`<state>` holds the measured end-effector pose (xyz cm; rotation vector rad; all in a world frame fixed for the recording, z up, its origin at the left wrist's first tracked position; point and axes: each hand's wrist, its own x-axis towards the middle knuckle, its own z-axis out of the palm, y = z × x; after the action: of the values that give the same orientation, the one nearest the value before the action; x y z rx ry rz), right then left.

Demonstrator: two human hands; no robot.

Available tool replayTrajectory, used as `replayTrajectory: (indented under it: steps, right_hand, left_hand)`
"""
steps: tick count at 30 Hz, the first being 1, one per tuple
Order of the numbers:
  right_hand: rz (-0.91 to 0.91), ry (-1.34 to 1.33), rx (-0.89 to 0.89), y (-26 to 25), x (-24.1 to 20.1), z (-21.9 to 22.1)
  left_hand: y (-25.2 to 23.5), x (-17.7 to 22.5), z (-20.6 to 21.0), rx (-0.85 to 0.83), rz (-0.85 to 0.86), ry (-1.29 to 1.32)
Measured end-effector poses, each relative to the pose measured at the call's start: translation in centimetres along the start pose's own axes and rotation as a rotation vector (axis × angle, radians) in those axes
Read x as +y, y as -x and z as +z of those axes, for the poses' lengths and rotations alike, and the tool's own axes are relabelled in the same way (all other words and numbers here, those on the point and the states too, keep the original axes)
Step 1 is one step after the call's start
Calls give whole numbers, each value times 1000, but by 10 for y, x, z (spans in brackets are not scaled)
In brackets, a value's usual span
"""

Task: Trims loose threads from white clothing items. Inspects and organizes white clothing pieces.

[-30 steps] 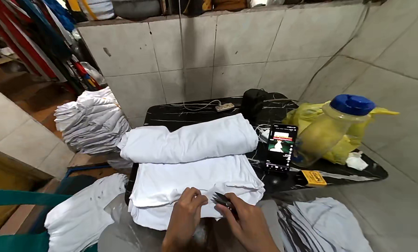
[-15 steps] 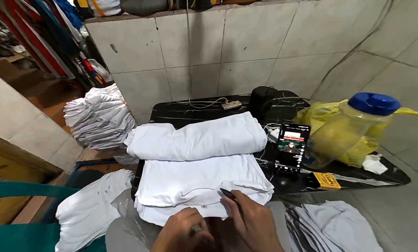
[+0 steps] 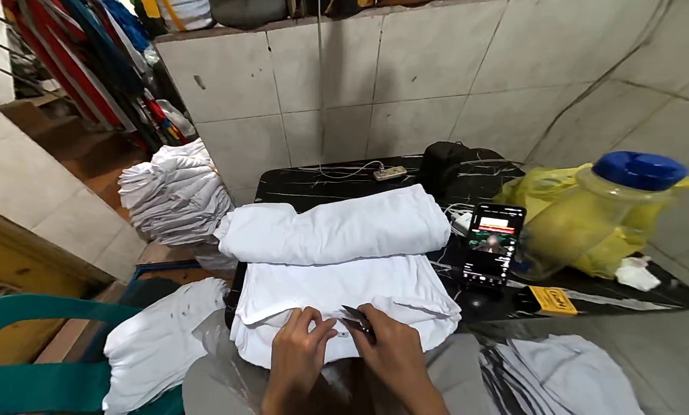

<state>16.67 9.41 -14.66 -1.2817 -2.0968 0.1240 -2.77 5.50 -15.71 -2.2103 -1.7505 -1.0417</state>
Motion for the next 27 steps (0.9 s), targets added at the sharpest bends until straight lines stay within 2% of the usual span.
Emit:
replayTrajectory:
  steps: [6, 12, 15, 18, 20, 23, 25, 27]
  right_hand:
    - [-21, -61, -62, 3, 1, -8]
    - [-106, -117, -398, -2, -5, -25]
    - [-133, -148, -445, -3, -9, -20]
    - [-191, -164, -388, -1, -7, -10]
    - [-193, -131, -261, 2, -5, -5]
    - [-99, -125, -64, 1, -2, -3]
    - [-24, -131, -28, -1, -2, -5]
    - [23, -132, -66, -2, -2, -7]
  left_hand:
    - [9, -4, -4, 6, -11, 98]
    - [12, -3, -9, 5, -15, 201]
    - [12, -2, -8, 26, -11, 235]
    - [14, -1, -9, 39, -21, 285]
    - [14, -5, -12, 12, -1, 365]
    - [8, -16, -19, -87, 89, 460]
    - [4, -18, -17, -74, 112, 352]
    - [3, -18, -6, -34, 124, 214]
